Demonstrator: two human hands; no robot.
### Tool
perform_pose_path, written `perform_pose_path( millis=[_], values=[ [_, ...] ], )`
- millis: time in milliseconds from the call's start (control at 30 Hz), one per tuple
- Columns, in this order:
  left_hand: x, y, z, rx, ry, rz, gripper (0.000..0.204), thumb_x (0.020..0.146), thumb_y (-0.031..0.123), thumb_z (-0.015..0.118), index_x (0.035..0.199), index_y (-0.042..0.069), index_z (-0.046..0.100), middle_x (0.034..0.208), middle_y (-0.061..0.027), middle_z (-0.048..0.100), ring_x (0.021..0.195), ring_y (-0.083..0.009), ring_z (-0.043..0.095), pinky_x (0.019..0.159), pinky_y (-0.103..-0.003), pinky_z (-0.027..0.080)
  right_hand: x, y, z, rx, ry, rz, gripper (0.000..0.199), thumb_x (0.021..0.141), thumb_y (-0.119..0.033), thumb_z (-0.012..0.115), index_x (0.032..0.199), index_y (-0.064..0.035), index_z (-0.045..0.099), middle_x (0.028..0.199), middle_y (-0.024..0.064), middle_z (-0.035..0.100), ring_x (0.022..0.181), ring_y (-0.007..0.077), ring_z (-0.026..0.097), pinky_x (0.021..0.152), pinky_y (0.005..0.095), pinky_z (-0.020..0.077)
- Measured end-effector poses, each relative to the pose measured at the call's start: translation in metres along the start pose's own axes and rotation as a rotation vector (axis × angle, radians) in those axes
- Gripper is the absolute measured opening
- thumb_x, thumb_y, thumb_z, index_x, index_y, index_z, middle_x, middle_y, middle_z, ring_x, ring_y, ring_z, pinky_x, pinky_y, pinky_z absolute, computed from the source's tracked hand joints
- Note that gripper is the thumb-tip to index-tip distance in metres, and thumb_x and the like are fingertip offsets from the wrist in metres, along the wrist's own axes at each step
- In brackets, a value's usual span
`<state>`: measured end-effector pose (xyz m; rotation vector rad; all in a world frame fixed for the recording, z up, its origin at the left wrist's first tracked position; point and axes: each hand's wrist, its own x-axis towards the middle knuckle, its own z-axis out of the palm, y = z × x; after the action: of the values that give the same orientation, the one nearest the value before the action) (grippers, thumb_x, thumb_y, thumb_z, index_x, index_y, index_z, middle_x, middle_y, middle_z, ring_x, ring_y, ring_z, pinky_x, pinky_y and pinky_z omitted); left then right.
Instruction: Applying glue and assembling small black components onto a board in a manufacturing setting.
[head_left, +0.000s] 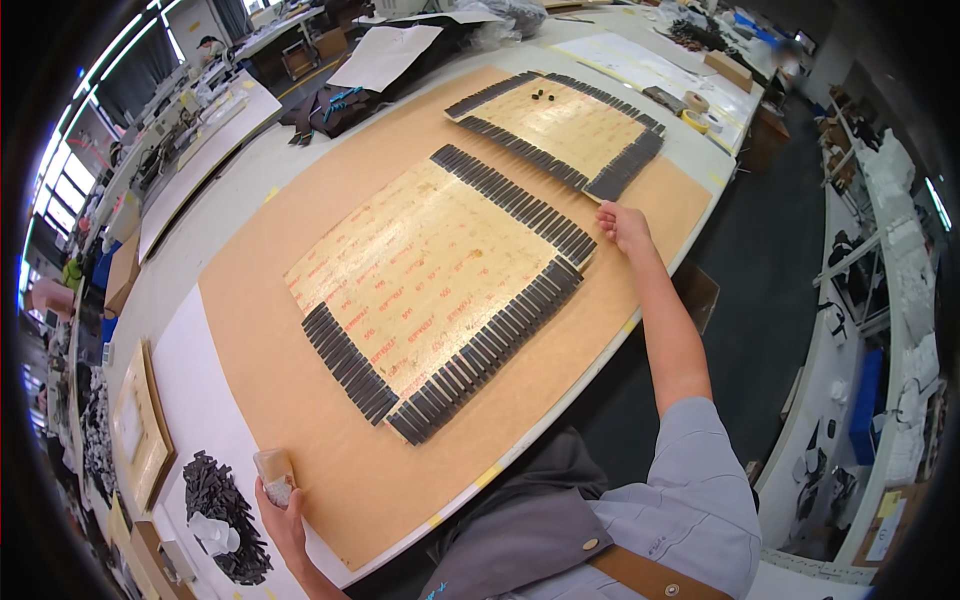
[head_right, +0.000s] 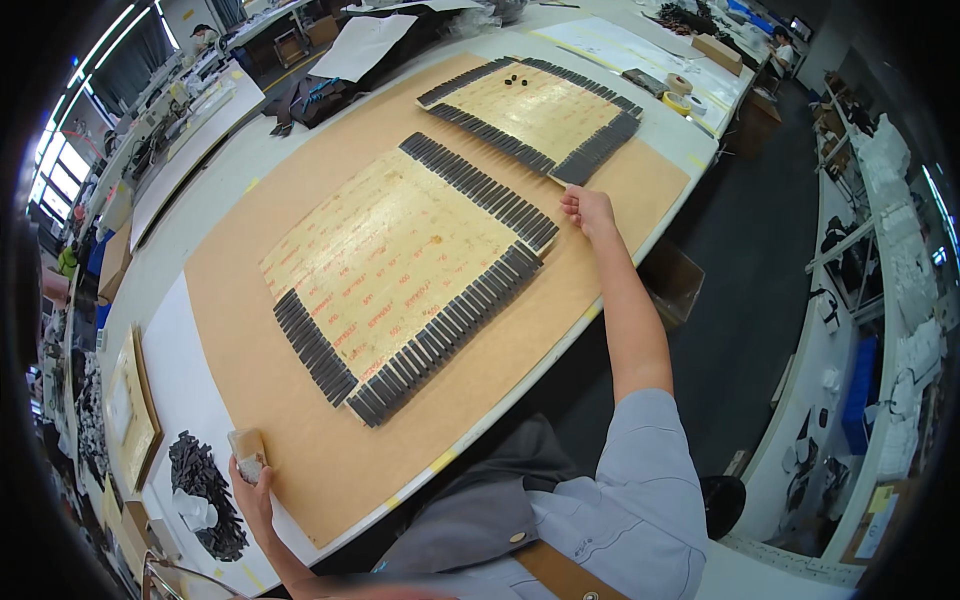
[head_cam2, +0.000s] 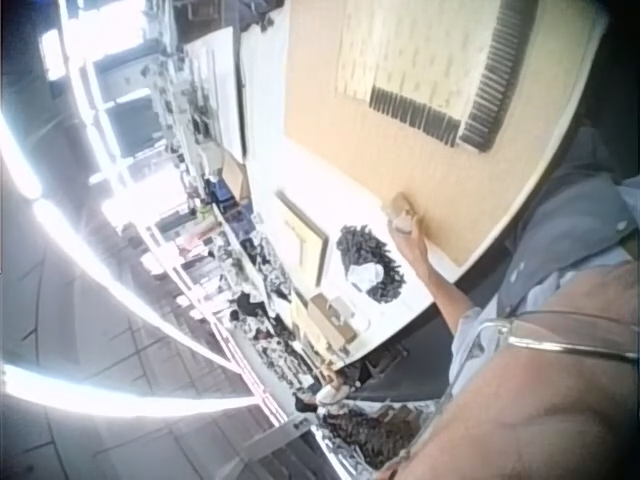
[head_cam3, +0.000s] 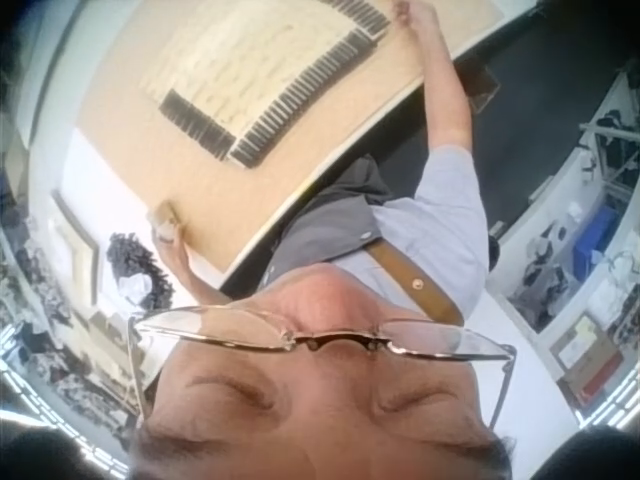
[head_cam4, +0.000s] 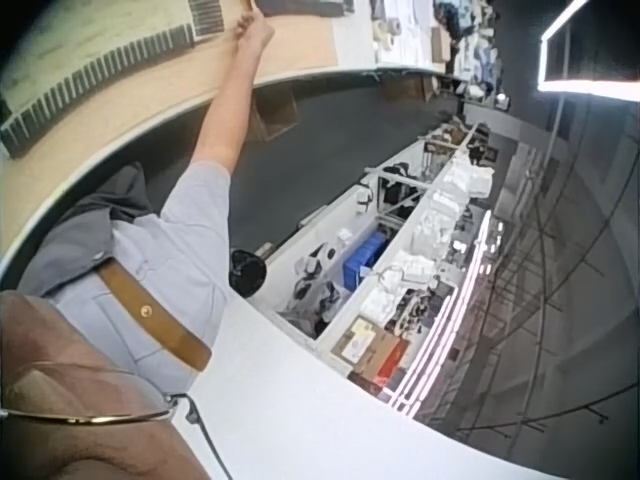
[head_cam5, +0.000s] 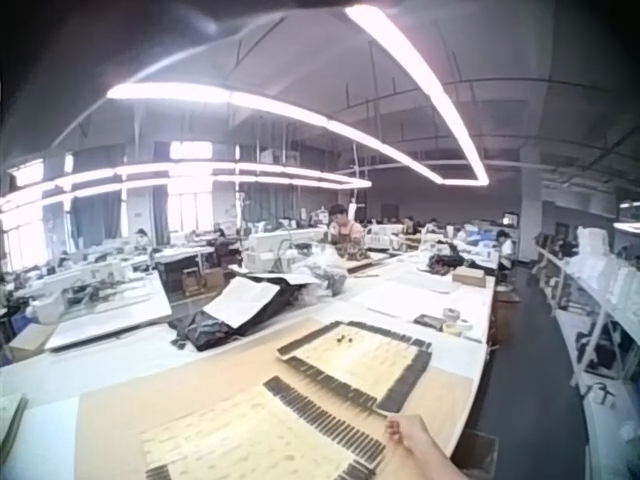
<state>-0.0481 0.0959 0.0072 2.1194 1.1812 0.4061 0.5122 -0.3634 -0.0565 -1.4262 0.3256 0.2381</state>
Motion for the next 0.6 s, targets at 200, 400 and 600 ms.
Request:
perform_pose_path(
  millis=[200, 400, 600],
  values=[
    [-0.005, -0.009, -0.005, 0.185, 0.134, 0.019, 0.063, 0.076, 0.009, 0.064, 0.131, -0.002, 0.035, 0.118, -0.0183, 0.048, 0.103, -0.0267, 0.05, 0.093, -0.037, 0.037, 0.008, 0.001, 0.005, -0.062, 0.087, 0.019, 0.02, 0.084, -0.019, 0.058, 0.081, 0.0001, 0.06, 0.074, 0.0081, 0.063, 0.056, 0.0112, 0.056, 0.044, 0.0204, 0.0395],
    [-0.026, 0.02, -0.021, 0.055, 0.334, 0.193, 0.038, 0.082, 0.004, 0.057, 0.118, -0.004, 0.049, 0.099, -0.0118, 0.054, 0.087, -0.0207, 0.051, 0.083, -0.033, 0.04, 0.015, 0.0, 0.006, 0.026, 0.098, 0.047, 0.016, 0.085, -0.015, 0.054, 0.085, 0.0007, 0.059, 0.076, 0.0116, 0.066, 0.059, 0.0159, 0.062, 0.045, 0.0237, 0.0447],
    [-0.046, 0.044, -0.011, -0.089, 0.246, 0.245, 0.02, 0.084, 0.005, 0.054, 0.101, -0.005, 0.055, 0.085, -0.0076, 0.055, 0.08, -0.0164, 0.051, 0.077, -0.029, 0.041, 0.025, 0.003, 0.008, 0.157, 0.112, 0.036, 0.015, 0.086, -0.013, 0.054, 0.09, 0.0013, 0.057, 0.078, 0.0117, 0.065, 0.062, 0.0156, 0.061, 0.044, 0.0225, 0.0445]
  ],
)
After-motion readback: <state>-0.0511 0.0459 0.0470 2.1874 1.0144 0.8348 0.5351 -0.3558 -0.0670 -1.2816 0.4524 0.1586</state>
